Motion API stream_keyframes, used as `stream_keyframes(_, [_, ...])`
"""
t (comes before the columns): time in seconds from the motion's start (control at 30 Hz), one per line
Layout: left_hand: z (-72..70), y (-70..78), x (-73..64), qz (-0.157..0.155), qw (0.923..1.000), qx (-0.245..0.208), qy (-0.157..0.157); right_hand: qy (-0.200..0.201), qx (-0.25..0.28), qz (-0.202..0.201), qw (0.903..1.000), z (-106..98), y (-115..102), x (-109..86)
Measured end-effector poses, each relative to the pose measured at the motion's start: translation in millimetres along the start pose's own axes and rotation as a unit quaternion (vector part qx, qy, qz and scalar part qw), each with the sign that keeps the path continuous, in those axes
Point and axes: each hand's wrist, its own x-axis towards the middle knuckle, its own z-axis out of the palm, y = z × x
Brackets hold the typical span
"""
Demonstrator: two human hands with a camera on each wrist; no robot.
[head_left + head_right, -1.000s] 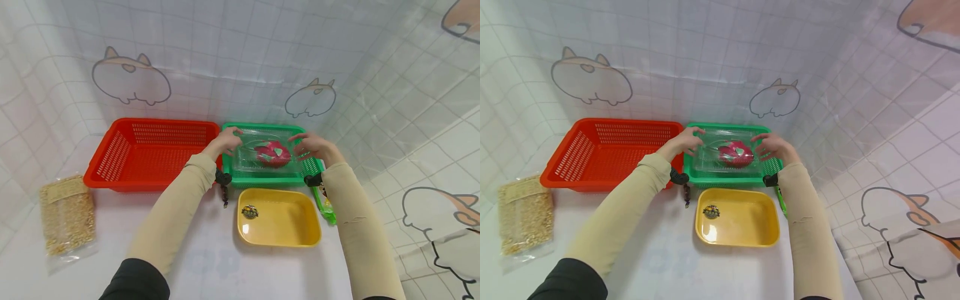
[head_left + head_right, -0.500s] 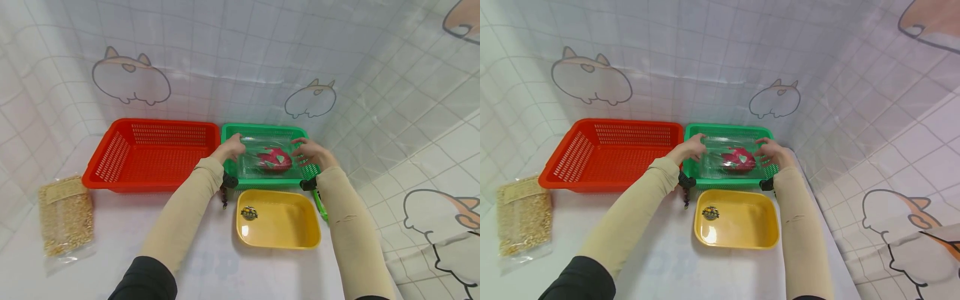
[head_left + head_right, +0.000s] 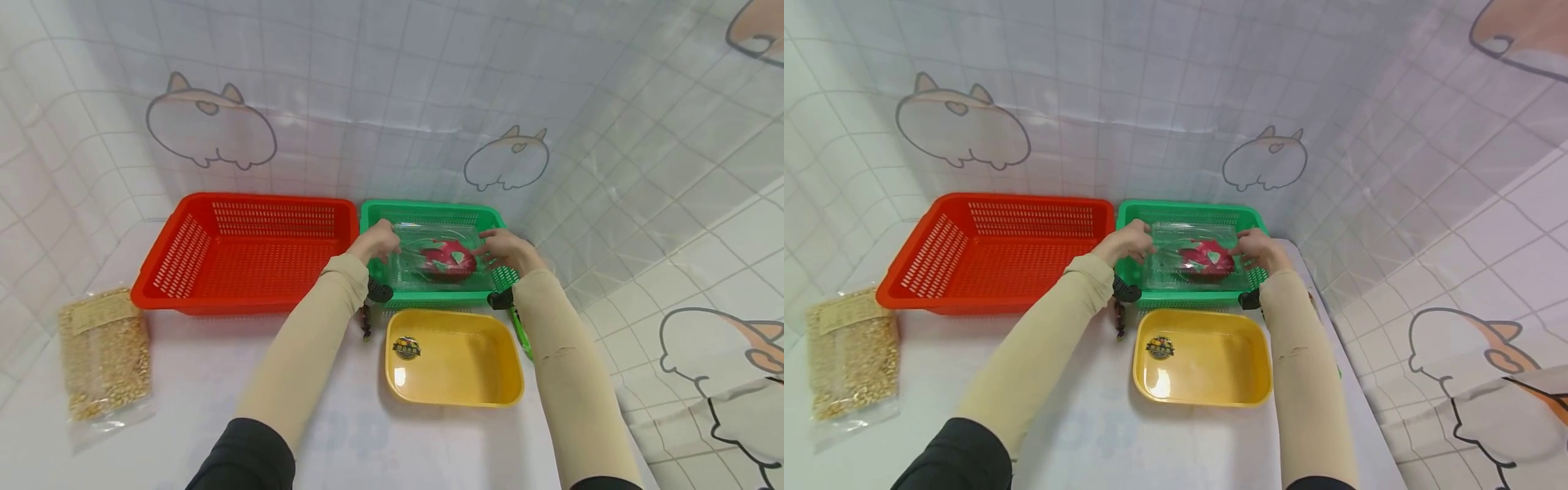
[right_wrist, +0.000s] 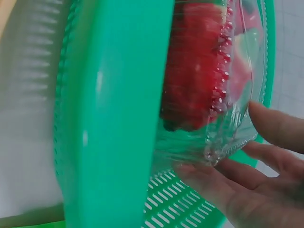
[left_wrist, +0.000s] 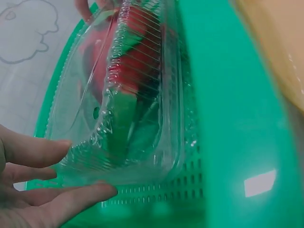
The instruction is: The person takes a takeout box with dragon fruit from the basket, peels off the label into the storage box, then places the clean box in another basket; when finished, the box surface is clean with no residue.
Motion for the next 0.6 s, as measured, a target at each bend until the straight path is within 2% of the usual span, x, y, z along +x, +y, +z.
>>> stream_keyframes(0.17, [-1.8, 1.3, 4.7, -0.008, 0.9998, -0.015, 0.005, 0.007, 0.007, 0.002, 1.0000, 4.0, -2.7, 2.0])
stream_keyframes(0.33, [-2.7, 0.2, 3.5, -0.005, 0.9990, -0.044, -0.002, 0.025, -0.014, 0.003, 0.9996, 8.1, -5.0, 5.7])
stream_keyframes(0.6, [-0.3, -4.0, 5.7, 0.005, 0.9977, -0.067, -0.003, 0.025, -0.031, 0.001, 0.9992, 7.0, -6.5, 12.2])
